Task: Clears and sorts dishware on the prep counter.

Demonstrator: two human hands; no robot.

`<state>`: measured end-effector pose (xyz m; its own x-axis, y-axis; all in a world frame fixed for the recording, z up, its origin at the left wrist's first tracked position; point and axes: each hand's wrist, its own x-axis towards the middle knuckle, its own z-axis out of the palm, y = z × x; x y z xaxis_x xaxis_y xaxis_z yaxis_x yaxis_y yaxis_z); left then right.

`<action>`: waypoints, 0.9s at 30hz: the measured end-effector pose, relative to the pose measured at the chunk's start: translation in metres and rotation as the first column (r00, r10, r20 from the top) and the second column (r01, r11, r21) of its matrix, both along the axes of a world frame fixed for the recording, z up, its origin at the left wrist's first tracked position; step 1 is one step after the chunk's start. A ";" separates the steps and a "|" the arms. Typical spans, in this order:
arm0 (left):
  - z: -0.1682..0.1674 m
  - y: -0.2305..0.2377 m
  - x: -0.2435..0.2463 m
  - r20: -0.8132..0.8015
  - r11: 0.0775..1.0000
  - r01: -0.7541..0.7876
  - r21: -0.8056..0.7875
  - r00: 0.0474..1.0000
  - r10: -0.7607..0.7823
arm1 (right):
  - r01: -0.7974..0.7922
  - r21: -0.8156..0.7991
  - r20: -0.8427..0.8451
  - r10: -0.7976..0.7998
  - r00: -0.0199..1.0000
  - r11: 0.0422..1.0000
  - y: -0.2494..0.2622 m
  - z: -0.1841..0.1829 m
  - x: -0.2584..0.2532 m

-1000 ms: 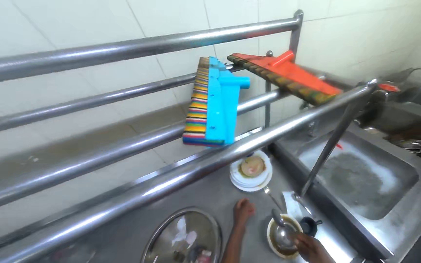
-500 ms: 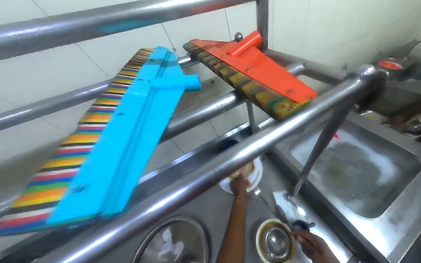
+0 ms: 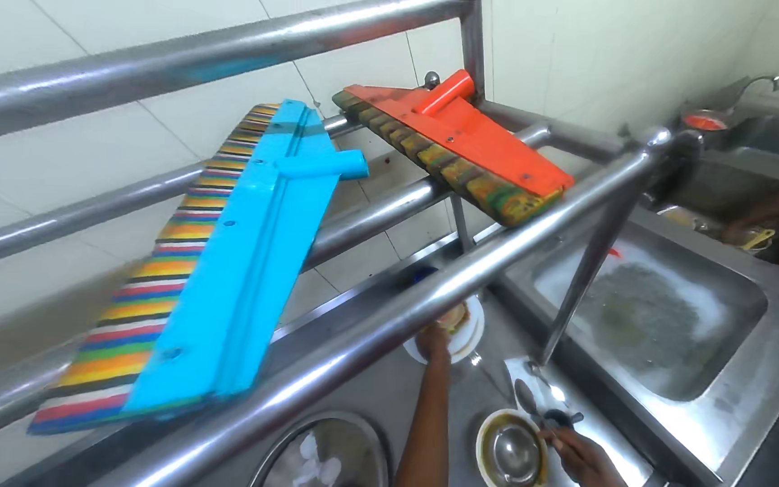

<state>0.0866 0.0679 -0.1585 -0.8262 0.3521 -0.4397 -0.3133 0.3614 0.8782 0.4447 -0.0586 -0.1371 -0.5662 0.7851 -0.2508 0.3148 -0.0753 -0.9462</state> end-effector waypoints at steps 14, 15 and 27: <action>0.008 -0.334 0.025 -0.130 0.983 -0.112 0.149 0.983 0.131 | -0.659 0.165 0.388 0.566 0.728 0.734 -0.068 0.020 -0.151; 0.009 -0.364 0.028 -0.161 0.982 -0.140 0.128 0.974 0.159 | -0.723 0.165 0.408 0.621 0.669 0.671 -0.084 0.017 -0.167; 0.005 -0.549 0.013 -0.324 0.842 -0.534 0.076 0.786 0.527 | -0.909 0.184 0.484 0.770 0.416 0.375 -0.213 0.003 -0.287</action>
<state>0.0996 -0.4809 -0.1534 -0.9747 -0.1886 -0.1198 -0.1638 0.2384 0.9573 0.1577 -0.2717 -0.1345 -0.9387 -0.0121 -0.3446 0.2373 0.7025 -0.6709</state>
